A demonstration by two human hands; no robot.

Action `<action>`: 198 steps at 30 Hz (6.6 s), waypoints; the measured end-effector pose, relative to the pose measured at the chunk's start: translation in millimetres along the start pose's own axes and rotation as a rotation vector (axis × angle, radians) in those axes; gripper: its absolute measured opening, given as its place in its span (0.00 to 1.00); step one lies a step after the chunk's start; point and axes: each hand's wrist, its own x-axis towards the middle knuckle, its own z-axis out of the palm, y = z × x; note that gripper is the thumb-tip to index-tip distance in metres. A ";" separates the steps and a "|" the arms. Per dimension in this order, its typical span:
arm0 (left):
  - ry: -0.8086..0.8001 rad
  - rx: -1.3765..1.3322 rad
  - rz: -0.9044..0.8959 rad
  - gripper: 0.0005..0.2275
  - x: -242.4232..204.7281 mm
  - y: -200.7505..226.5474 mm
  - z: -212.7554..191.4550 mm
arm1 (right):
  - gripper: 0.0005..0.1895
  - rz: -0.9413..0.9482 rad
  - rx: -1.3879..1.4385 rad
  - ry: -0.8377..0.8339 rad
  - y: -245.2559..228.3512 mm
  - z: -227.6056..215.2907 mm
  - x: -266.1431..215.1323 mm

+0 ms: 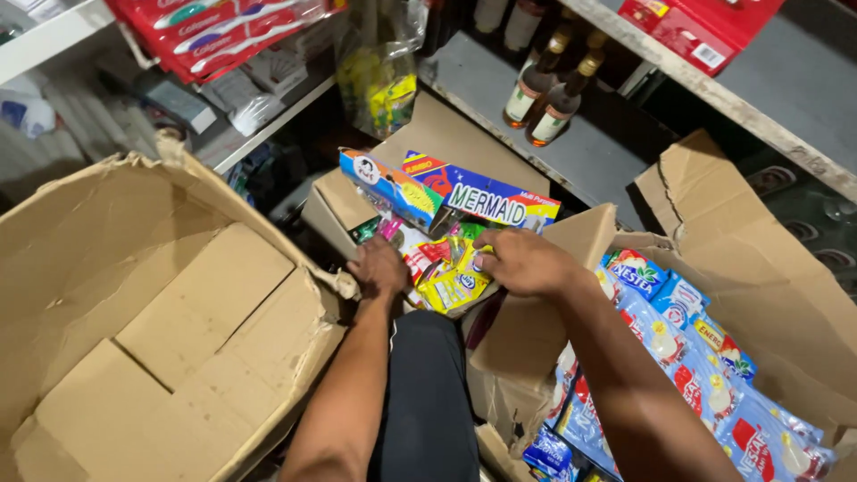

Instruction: The person packs various household items into a cardboard box. They place sachets of soap, packets of detergent, and small snack packets into the box, arranging them by hand. The person also moves items between two boxes during the process.

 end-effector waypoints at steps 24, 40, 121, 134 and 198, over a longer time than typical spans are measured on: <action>-0.246 -0.312 -0.182 0.14 3.4 20.6 -34.3 | 0.25 -0.057 0.063 -0.085 -29.1 1.1 24.0; -0.148 -0.619 -0.224 0.11 -5.6 56.2 -44.3 | 0.23 0.023 0.143 -0.003 -12.7 15.4 26.6; -0.885 -1.785 -0.494 0.32 -24.5 44.1 -38.2 | 0.19 0.187 -0.128 0.062 -65.1 -5.7 44.6; -0.710 -2.301 0.025 0.27 -81.9 55.2 -108.8 | 0.20 -0.163 -0.482 0.358 -115.8 17.2 -77.7; -1.039 -2.102 0.333 0.36 -250.4 209.4 -219.9 | 0.38 0.078 1.228 0.569 1.9 -16.1 -252.4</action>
